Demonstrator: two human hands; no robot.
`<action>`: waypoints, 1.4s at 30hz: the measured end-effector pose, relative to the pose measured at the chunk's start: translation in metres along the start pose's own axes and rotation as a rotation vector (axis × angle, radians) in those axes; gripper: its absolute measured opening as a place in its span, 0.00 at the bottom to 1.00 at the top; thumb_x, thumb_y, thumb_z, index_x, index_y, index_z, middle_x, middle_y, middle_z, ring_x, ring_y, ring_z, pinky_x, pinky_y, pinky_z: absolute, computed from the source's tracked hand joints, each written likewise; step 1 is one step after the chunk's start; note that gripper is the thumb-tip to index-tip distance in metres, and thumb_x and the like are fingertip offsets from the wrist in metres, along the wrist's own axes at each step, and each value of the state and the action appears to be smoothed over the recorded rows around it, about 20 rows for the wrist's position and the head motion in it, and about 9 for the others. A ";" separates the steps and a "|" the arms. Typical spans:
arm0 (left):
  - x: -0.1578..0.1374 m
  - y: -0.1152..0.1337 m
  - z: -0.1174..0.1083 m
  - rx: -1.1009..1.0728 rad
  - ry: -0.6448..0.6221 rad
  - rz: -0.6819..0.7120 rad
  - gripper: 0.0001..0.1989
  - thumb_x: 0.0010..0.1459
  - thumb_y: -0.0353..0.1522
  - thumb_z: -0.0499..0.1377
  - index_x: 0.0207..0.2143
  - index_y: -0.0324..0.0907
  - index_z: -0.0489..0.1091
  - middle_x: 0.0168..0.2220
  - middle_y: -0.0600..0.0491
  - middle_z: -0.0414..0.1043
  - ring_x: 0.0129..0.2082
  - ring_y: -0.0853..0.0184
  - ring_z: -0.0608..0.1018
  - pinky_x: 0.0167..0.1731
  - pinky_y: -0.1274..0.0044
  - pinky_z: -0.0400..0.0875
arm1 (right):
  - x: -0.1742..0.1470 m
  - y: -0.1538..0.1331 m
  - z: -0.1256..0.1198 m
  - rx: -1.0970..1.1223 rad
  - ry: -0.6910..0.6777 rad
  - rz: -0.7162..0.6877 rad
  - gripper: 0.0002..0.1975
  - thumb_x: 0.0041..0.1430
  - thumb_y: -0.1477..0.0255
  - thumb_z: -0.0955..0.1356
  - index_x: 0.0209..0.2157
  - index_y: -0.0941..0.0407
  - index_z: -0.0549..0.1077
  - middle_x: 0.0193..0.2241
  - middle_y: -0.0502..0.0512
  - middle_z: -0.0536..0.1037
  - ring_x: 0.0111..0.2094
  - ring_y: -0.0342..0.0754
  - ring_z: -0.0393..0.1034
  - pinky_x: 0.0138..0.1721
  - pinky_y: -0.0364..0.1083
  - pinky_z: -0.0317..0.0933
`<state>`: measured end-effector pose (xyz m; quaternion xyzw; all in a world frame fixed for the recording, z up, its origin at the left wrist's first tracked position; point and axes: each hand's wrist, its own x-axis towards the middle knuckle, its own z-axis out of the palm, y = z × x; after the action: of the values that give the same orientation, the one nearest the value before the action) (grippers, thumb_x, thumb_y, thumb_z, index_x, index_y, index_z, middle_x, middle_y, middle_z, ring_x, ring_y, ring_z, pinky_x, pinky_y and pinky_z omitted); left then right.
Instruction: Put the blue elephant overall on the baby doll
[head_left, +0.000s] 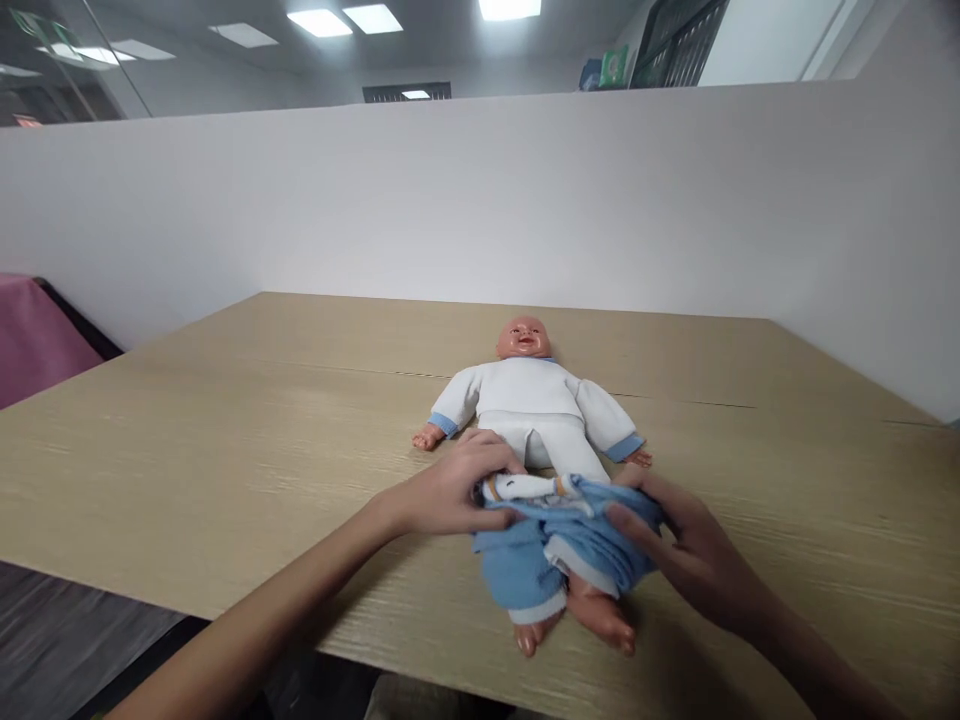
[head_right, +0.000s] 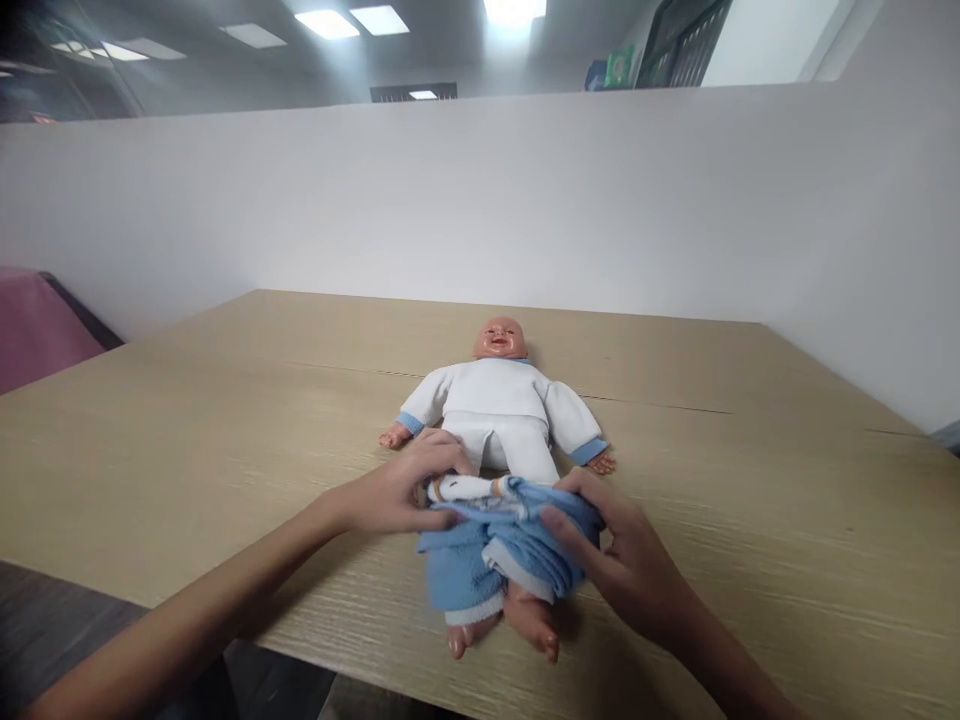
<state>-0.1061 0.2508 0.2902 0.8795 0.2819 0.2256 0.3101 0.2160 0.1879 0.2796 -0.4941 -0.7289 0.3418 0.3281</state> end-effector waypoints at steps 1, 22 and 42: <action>0.002 -0.003 0.000 0.000 0.048 -0.030 0.15 0.63 0.41 0.69 0.47 0.43 0.75 0.44 0.51 0.74 0.50 0.59 0.72 0.53 0.71 0.64 | 0.010 0.003 0.001 -0.007 0.037 0.000 0.17 0.73 0.53 0.69 0.40 0.52 0.77 0.33 0.49 0.75 0.35 0.50 0.69 0.40 0.47 0.65; -0.006 -0.068 0.009 -0.659 0.060 -0.348 0.29 0.62 0.55 0.67 0.52 0.43 0.72 0.42 0.52 0.74 0.47 0.60 0.76 0.53 0.69 0.72 | 0.061 0.076 0.042 0.846 0.002 0.463 0.26 0.60 0.48 0.77 0.52 0.49 0.84 0.49 0.61 0.88 0.59 0.66 0.81 0.63 0.63 0.73; 0.037 -0.032 -0.025 -0.643 0.326 -0.385 0.26 0.66 0.53 0.65 0.51 0.41 0.75 0.44 0.51 0.74 0.44 0.64 0.74 0.43 0.76 0.68 | 0.103 0.042 0.014 0.298 0.294 0.166 0.14 0.63 0.54 0.69 0.36 0.49 0.75 0.32 0.50 0.76 0.38 0.54 0.70 0.44 0.50 0.66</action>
<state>-0.1042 0.3057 0.2943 0.6218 0.4018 0.3765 0.5569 0.1950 0.2939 0.2521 -0.5429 -0.5717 0.3958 0.4709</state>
